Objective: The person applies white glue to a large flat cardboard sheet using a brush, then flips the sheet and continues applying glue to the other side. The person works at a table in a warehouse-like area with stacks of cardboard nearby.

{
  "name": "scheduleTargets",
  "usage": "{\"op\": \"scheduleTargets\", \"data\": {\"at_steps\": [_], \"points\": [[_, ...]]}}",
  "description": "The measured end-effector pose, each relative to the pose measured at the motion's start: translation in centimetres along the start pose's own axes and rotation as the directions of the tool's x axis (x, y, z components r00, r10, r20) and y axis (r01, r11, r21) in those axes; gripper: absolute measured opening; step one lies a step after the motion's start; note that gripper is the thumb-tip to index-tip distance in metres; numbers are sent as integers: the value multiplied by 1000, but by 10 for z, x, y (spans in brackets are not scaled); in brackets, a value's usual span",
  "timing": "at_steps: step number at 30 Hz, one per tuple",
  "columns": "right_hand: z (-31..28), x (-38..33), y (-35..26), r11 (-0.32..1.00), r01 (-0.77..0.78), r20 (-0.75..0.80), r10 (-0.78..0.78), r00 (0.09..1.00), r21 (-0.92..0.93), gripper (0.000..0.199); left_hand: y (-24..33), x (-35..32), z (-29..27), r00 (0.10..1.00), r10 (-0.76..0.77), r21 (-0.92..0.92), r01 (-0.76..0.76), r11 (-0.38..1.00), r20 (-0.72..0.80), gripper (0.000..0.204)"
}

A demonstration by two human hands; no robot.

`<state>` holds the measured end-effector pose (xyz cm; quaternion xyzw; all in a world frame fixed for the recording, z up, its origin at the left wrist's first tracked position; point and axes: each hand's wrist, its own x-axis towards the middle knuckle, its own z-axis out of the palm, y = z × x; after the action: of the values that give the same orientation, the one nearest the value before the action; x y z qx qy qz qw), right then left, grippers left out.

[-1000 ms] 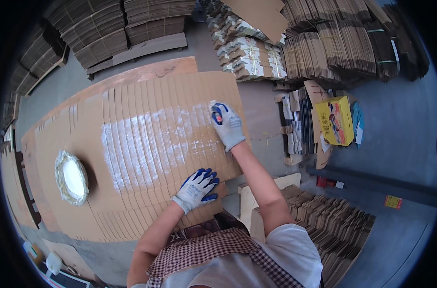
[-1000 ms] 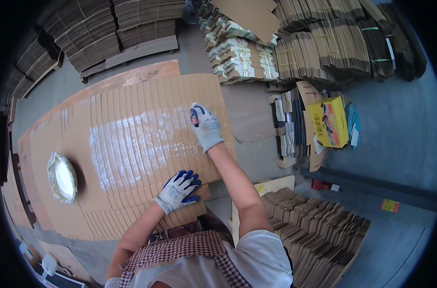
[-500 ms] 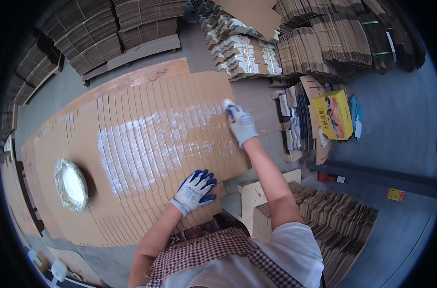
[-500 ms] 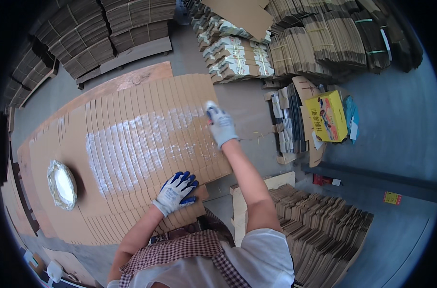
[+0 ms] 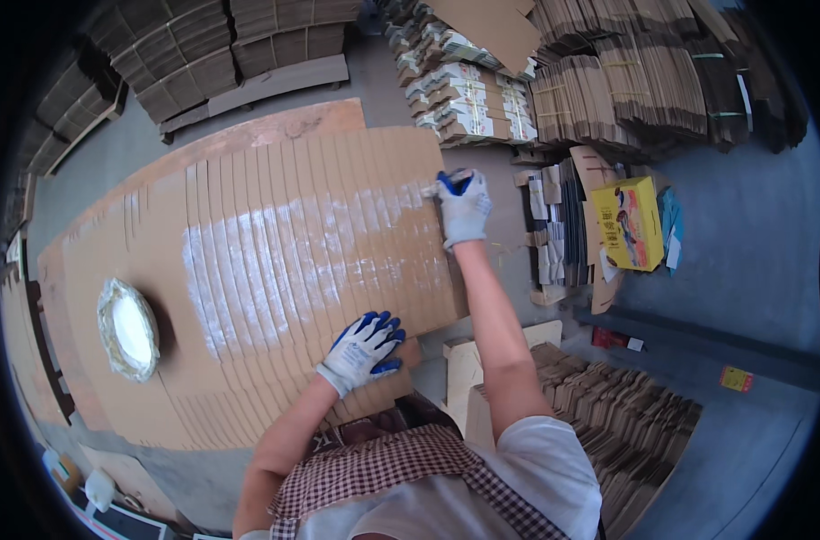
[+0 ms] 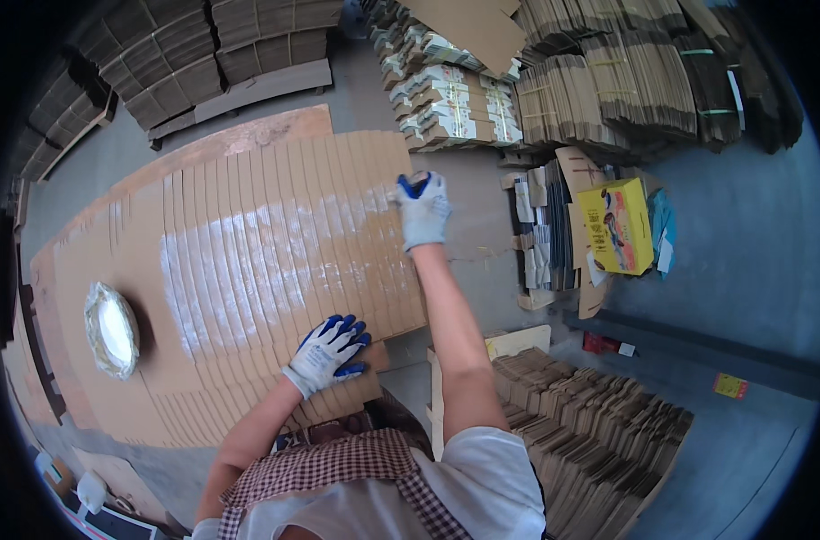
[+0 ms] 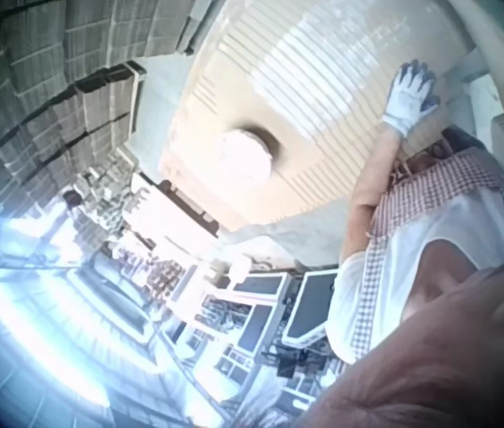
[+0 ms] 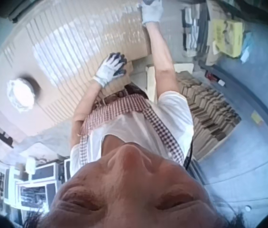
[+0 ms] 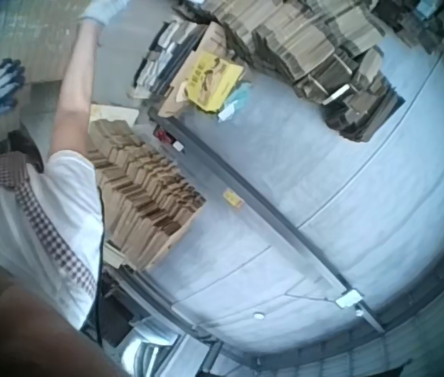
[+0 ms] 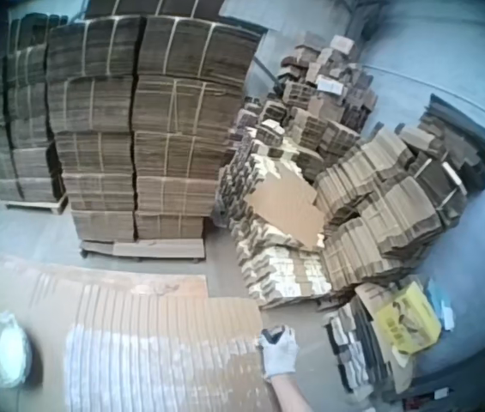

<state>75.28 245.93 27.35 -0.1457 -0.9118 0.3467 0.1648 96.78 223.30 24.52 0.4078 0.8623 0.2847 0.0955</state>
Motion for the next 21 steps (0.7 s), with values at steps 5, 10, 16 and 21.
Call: {"op": "scheduleTargets", "data": {"at_steps": [5, 10, 16, 21], "points": [[-10, -33, -1, 987, 116, 190, -94, 977, -110, 33, -3, 1, 8, 999, 28, 4, -28, 1000, -20, 56], [-38, -88, -8, 996, 90, 231, -81, 970, -28, 34, -2, -2, 10, 999, 19, 3, -19, 1000, -28, 56], [-61, -144, -4, 974, 63, 182, -23, 983, -217, 35, -4, -12, 18, 991, 83, -21, -85, 996, -106, 50], [-49, -185, -32, 971, -194, 217, 162, 963, 136, 36, 4, -31, 3, 980, 167, -43, -172, 984, -112, 43]]}}
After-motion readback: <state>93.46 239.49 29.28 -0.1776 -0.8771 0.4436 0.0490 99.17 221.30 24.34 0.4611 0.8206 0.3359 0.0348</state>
